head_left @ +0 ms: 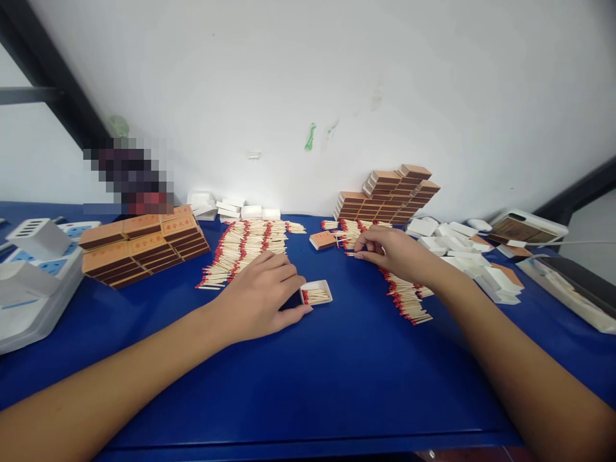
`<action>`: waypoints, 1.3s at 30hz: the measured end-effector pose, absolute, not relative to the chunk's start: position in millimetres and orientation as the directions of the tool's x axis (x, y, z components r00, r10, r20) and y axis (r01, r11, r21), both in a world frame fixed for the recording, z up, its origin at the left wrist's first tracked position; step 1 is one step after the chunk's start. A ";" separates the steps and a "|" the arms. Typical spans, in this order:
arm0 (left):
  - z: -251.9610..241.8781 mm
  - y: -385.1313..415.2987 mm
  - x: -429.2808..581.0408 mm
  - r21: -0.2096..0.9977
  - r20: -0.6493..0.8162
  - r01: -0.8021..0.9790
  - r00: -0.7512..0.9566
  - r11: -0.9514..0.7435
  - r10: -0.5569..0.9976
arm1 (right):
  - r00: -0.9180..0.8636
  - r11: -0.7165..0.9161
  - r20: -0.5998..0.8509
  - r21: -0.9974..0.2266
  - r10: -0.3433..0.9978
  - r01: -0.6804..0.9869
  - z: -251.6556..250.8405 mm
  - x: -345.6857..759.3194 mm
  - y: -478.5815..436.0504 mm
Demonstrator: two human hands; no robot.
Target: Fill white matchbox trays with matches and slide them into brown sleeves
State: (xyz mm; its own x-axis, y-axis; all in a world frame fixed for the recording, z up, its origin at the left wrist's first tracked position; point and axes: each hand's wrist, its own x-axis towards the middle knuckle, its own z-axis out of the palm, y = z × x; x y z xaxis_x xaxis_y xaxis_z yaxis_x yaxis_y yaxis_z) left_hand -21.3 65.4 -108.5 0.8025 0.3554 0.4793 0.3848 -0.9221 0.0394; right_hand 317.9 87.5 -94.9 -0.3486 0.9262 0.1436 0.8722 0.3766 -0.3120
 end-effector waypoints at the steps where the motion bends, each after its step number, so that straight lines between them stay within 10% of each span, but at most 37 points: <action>1: -108.6 65.5 -21.2 0.039 0.479 0.383 0.804 -0.923 0.354 | -0.358 0.385 0.144 -0.315 0.923 0.867 -94.9 317.9 87.4; 20: -107.3 64.6 -20.1 0.049 0.473 0.392 0.801 -0.918 0.367 | -0.501 0.512 0.159 -0.461 0.851 0.724 -77.5 239.0 35.7; 39: -106.5 65.8 -20.9 0.036 0.472 0.382 0.808 -0.923 0.353 | -0.325 0.367 0.194 -0.249 0.926 0.897 -96.9 315.9 85.8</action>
State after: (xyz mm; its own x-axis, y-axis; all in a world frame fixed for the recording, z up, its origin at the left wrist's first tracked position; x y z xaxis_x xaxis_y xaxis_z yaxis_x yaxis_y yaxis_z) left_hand -20.9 65.8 -106.5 0.8077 0.3528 0.4724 0.3820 -0.9234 0.0365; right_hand 315.9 85.8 -96.9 -0.3246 0.9257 0.1941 0.8965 0.3665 -0.2488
